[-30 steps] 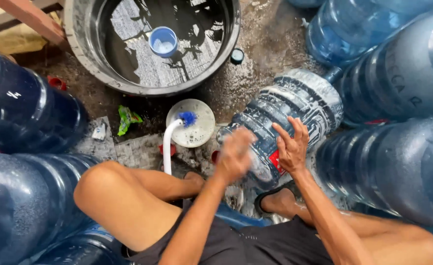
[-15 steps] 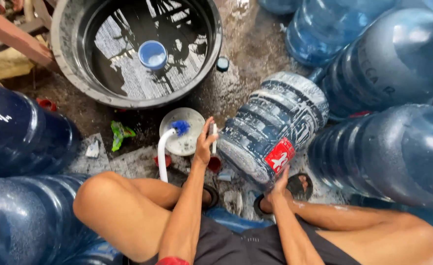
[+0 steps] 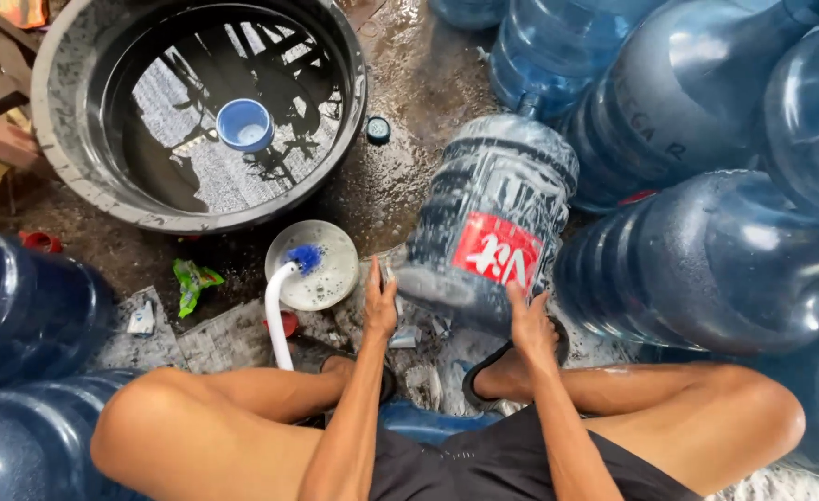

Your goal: The person scrubs the exterior of a large blue water jug with a brush and soapy water. They rotate the jug to clean different sides and then rinse it with water from a white pipe.

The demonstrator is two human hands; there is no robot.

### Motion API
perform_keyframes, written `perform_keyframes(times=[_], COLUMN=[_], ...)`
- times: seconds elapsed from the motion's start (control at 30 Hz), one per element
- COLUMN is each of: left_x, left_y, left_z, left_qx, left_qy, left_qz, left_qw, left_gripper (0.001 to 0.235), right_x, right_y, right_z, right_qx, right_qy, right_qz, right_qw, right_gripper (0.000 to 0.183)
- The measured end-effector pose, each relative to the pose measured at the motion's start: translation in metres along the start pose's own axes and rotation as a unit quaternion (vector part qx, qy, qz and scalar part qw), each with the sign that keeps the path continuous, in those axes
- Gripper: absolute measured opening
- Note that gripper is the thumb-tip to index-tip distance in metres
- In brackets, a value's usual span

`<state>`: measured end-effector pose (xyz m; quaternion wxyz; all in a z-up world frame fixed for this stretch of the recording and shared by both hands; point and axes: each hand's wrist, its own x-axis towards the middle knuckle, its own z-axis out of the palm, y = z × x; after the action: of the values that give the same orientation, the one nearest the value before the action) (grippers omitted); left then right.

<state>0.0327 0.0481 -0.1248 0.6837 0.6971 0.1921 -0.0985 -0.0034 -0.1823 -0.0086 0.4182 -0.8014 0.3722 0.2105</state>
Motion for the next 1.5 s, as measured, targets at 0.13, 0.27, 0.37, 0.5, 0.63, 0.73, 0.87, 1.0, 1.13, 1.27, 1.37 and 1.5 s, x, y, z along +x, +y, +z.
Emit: perform_keyframes(times=[0.13, 0.27, 0.37, 0.5, 0.63, 0.73, 0.87, 1.0, 1.13, 1.27, 1.37, 1.5], left_x=[-0.003, -0.003, -0.023, -0.027, -0.024, -0.076, -0.074, -0.055, -0.094, -0.086, -0.078, -0.078], left_y=[-0.013, -0.013, 0.031, 0.066, 0.066, 0.138, 0.091, 0.085, 0.093, 0.113, 0.115, 0.096], left_z=[-0.004, -0.016, -0.013, 0.002, 0.019, 0.082, 0.071, 0.035, 0.08, 0.048, 0.005, 0.027], left_qx=[0.013, -0.016, 0.057, 0.102, 0.191, 0.235, 0.346, 0.209, 0.333, 0.338, 0.223, 0.261], left_qy=[0.015, 0.032, 0.016, 0.013, 0.126, 0.128, 0.116, 0.08, 0.031, 0.04, 0.042, 0.057], left_qz=[-0.057, -0.08, -0.043, 0.052, 0.165, 0.362, 0.435, 0.32, 0.39, 0.409, 0.217, 0.299], left_qw=[0.998, 0.996, 0.997, 0.993, 0.959, 0.893, 0.824, 0.921, 0.858, 0.847, 0.949, 0.916], left_gripper=[0.064, 0.067, 0.08, 0.074, 0.06, 0.042, 0.056, 0.054, 0.059, 0.057, 0.053, 0.057], right_x=[-0.017, 0.021, 0.056, 0.076, 0.073, 0.086, 0.097, 0.114, 0.122, 0.119, 0.105, 0.088], right_y=[-0.001, -0.003, -0.049, -0.092, -0.11, -0.114, -0.114, -0.101, -0.095, -0.096, -0.092, -0.094], right_z=[0.005, -0.005, -0.005, 0.013, 0.047, 0.068, 0.038, 0.02, 0.036, 0.035, 0.041, 0.059], right_qx=[-0.027, -0.175, -0.178, -0.143, -0.206, -0.244, -0.241, -0.242, -0.26, -0.264, -0.259, -0.225], right_qy=[0.006, 0.121, 0.267, 0.115, 0.162, 0.15, 0.109, 0.047, 0.1, 0.106, 0.115, 0.173], right_qz=[-0.042, -0.164, -0.356, -0.472, -0.48, -0.467, -0.493, -0.565, -0.616, -0.596, -0.577, -0.513], right_qw=[0.999, 0.963, 0.878, 0.862, 0.837, 0.837, 0.829, 0.787, 0.737, 0.751, 0.766, 0.81], right_gripper=[0.103, 0.071, 0.08, 0.108, 0.101, 0.1, 0.088, 0.068, 0.064, 0.063, 0.06, 0.057])
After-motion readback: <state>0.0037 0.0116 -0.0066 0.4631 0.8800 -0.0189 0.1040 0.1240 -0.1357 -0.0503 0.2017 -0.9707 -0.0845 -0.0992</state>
